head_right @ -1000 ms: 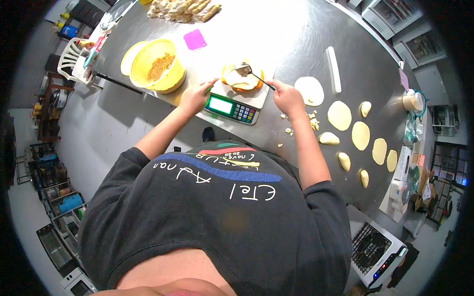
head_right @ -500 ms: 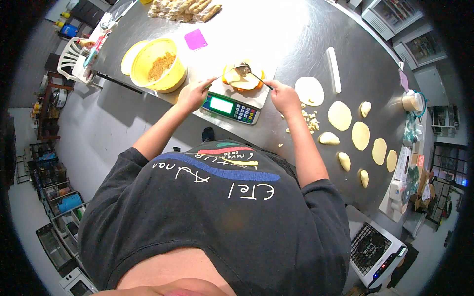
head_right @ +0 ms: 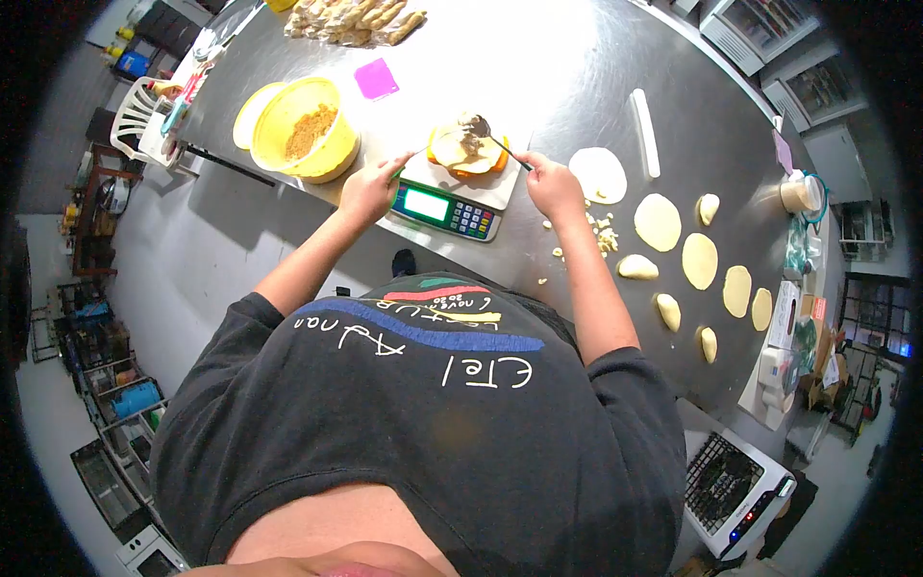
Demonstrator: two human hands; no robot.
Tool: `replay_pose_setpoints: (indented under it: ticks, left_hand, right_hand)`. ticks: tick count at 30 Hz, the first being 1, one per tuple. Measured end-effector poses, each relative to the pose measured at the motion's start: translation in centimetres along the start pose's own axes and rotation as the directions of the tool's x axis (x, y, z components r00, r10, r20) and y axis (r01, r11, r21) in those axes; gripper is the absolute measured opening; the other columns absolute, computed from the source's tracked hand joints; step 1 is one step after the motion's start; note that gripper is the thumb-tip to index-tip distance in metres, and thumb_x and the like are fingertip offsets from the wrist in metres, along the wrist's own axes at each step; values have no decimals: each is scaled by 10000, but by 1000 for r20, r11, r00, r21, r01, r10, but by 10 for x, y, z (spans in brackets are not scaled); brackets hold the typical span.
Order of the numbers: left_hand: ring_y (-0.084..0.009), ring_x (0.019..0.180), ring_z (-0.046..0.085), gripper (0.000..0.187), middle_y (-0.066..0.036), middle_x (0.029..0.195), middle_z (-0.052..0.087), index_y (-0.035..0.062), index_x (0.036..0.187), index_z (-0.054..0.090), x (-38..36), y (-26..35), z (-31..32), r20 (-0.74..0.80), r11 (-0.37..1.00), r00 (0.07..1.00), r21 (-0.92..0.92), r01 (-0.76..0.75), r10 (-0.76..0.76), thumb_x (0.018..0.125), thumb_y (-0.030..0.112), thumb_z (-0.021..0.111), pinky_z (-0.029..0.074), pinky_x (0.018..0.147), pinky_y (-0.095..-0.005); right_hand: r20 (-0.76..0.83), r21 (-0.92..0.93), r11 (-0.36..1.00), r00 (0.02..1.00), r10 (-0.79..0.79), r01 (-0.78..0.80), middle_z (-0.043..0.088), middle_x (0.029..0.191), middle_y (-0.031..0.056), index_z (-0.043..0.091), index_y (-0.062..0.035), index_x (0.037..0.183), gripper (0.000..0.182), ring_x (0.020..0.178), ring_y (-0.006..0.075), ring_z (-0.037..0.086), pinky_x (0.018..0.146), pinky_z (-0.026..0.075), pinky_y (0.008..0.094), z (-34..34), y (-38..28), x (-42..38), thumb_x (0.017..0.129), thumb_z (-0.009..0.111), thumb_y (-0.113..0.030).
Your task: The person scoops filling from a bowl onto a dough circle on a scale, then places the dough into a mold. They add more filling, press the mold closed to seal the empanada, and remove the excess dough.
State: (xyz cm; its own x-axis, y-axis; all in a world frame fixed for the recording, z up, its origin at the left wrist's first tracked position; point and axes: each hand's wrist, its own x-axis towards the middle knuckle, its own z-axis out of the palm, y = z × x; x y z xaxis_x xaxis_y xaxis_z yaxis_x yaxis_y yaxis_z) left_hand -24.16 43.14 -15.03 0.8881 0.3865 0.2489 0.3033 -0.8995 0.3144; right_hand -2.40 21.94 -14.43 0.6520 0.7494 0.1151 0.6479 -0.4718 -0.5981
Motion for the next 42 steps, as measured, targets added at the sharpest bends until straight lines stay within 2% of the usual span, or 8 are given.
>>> replay_pose_setpoints:
  ticks: [5,8,10,13,15,17,22,42]
  left_hand:
    - [-284,668,611,459,-98,842,601,282,1251,485,1,-1,0,12,999,1000,25,-21,21,812,159,530,501,543,-388]
    - [-280,657,610,446,-98,831,599,289,1246,489,-1,-2,1,63,997,998,69,-36,31,819,164,522,496,532,-388]
    - [-280,652,610,435,-99,827,599,293,1241,493,-1,1,-3,75,996,997,83,-40,34,824,170,518,494,529,-389]
    - [-282,654,609,375,-103,791,597,264,1209,527,-4,9,-11,-24,999,999,47,21,-20,843,187,508,495,541,-390]
    - [-285,656,608,319,-104,748,595,210,1178,555,-4,12,-13,-250,998,968,-64,-3,-14,866,203,487,492,545,-382]
    - [-275,646,605,273,-92,724,595,162,1119,594,-5,17,-16,-258,997,965,-73,26,-44,871,209,489,483,538,-371]
    - [-255,667,582,201,-86,720,585,133,1009,644,-9,26,-12,-252,992,965,-123,38,-68,832,158,553,469,584,-355]
    - [-261,587,590,196,-49,712,583,142,987,645,-10,30,-1,-247,1000,969,-16,20,-23,812,182,568,472,502,-374]
  right_hand:
    - [-6,70,991,994,111,-110,509,556,129,636,-221,1079,367,471,184,499,506,409,318,-7,0,2,783,472,-80]
    - [9,93,985,989,147,-147,536,568,150,646,-227,1045,343,504,243,541,525,431,358,-18,-5,3,776,465,-115]
    - [15,116,984,991,132,-133,525,552,137,646,-224,1051,356,487,218,522,514,421,345,-20,0,2,771,461,-106]
    - [53,162,977,990,130,-137,510,531,109,647,-214,1062,380,467,173,489,498,405,322,-27,1,-3,761,452,-90]
    - [87,181,971,986,141,-155,505,525,95,649,-208,1066,390,462,153,474,493,398,312,-31,-3,-10,756,448,-84]
    - [170,162,967,971,168,-196,497,519,78,652,-198,1066,396,458,129,452,488,387,293,-32,-6,-16,752,445,-79]
    - [190,148,963,962,196,-226,496,520,90,651,-201,1072,405,457,137,456,490,390,294,-29,-15,-22,750,443,-70]
    - [203,69,974,959,198,-216,556,580,143,649,-175,1069,396,486,193,519,528,430,323,-31,-28,-24,748,434,-86]
